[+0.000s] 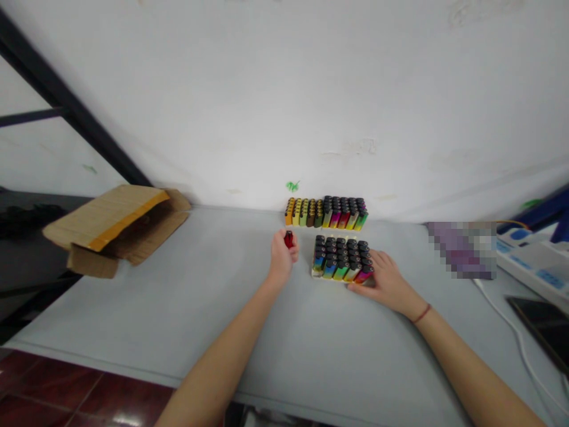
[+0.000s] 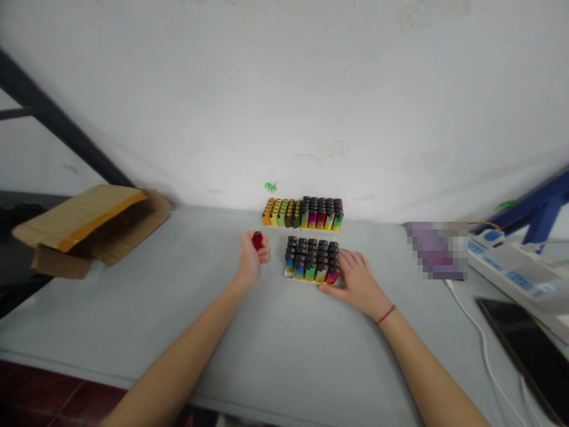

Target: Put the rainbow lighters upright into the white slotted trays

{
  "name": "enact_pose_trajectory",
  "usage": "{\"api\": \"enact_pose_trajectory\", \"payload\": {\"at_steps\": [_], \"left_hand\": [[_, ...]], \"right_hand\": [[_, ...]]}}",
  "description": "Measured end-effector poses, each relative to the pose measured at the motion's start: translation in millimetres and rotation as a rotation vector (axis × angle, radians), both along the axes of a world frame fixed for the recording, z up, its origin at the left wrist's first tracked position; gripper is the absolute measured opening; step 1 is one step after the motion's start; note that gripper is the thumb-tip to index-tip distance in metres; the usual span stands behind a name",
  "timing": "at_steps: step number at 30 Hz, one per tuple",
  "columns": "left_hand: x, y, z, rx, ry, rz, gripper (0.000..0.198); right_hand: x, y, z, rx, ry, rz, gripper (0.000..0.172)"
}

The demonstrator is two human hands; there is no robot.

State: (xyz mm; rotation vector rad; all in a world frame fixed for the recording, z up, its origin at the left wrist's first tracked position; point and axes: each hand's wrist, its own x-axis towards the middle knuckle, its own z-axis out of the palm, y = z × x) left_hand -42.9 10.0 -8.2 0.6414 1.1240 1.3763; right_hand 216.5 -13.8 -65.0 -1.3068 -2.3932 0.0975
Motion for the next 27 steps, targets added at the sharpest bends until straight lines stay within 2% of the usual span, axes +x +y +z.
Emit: {"api": "enact_pose_trajectory", "payload": {"at_steps": [7, 12, 14, 17, 21, 27], "left_hand": [[-3, 0, -3.7, 0.070, 0.047, 0.023, 0.031], [-3, 2, -4.8, 0.071, 0.040, 0.034, 0.035], [-5, 4, -5.4, 0.096, 0.041, -0.013, 0.038], [-11, 7, -4.3, 0.201, 0.101, -0.161, 0.039], [-22, 3, 5.3, 0.358, 0.207, -0.356, 0.041], [-43, -4, 21.8, 0.551, 0.502, -0.456, 0.037]], "right_hand": [[1, 1, -1.6, -0.005, -0.002, -0.008, 0.075], [1, 1, -3.3, 0.007, -0.007, -0.006, 0.077], [2, 2, -3.9, 0.006, -0.010, -0.009, 0.078], [2, 2, -4.3, 0.006, -0.005, -0.008, 0.076], [2, 2, -4.1, 0.006, 0.000, -0.001, 0.075], [2, 2, -3.8, 0.023, 0.007, 0.007, 0.076]]}}
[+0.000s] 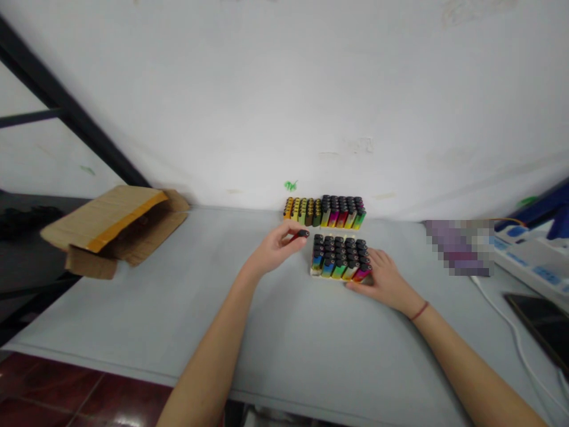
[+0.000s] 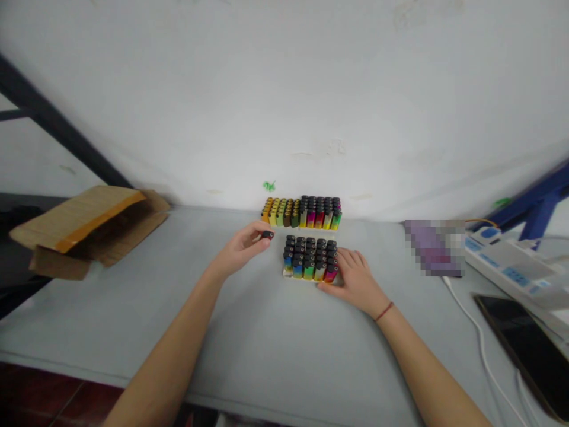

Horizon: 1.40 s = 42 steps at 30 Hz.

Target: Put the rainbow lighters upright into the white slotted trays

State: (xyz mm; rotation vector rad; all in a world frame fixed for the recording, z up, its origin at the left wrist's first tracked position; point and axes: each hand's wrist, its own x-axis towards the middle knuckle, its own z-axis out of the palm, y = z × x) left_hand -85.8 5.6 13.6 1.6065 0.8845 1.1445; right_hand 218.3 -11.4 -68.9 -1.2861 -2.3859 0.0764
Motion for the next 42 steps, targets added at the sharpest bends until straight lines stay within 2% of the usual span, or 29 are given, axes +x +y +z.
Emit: {"api": "enact_pose_trajectory", "payload": {"at_steps": [2, 6, 17, 23, 42], "left_hand": [[-5, 0, 1.6, 0.021, 0.094, -0.053, 0.034], [-9, 0, 2.4, -0.116, 0.187, -0.170, 0.034], [1, 0, -4.0, -0.212, 0.261, -0.262, 0.037], [3, -1, -7.1, -0.226, 0.281, -0.272, 0.035], [7, -6, -2.1, -0.187, 0.249, -0.287, 0.033]], "right_hand": [[0, 0, 0.6, 0.004, -0.001, 0.000, 0.075], [0, 0, 2.2, -0.004, -0.003, 0.001, 0.074], [-1, 0, 3.3, -0.014, 0.020, 0.011, 0.073], [-1, -1, 3.9, -0.019, 0.021, 0.007, 0.073], [-1, -1, 4.5, -0.027, 0.031, 0.010, 0.074]]}}
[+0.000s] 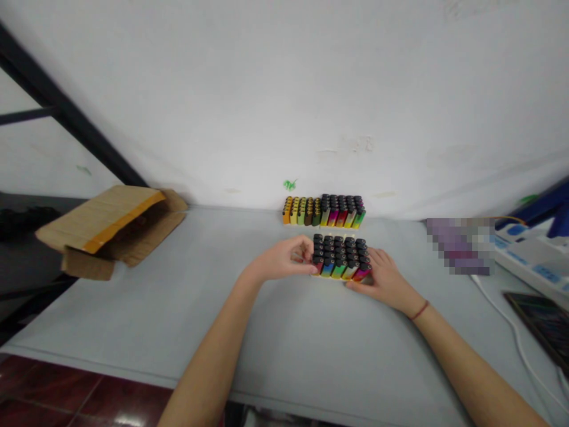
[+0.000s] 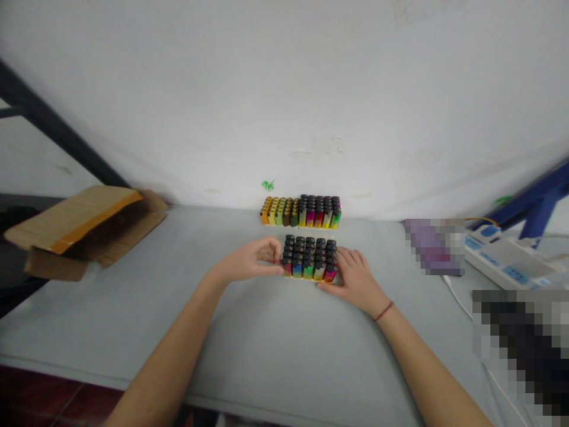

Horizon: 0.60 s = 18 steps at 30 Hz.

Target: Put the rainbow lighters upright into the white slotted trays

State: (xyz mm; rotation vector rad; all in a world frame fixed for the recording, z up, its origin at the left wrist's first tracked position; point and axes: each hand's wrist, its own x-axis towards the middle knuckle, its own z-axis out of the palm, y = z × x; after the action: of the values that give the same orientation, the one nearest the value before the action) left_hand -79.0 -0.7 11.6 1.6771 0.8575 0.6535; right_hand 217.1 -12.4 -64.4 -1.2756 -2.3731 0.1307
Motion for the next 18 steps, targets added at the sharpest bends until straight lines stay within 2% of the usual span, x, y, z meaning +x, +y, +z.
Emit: {"api": "enact_pose_trajectory", "payload": {"at_steps": [5, 12, 16, 18], "left_hand": [[0, 1, -1.2, 0.033, 0.052, 0.040, 0.030], [3, 3, -7.7, -0.023, 0.061, 0.009, 0.039], [-2, 6, -7.3, 0.042, 0.136, 0.080, 0.037], [-7, 9, -9.7, 0.080, 0.170, 0.117, 0.037]], "right_hand": [[1, 0, -1.0, 0.005, 0.003, 0.000, 0.074], [1, 4, 5.0, -0.040, 0.067, -0.004, 0.068], [11, 7, 12.6, -0.095, 0.110, 0.051, 0.066], [22, 9, 14.6, -0.089, 0.092, 0.023, 0.068]]}}
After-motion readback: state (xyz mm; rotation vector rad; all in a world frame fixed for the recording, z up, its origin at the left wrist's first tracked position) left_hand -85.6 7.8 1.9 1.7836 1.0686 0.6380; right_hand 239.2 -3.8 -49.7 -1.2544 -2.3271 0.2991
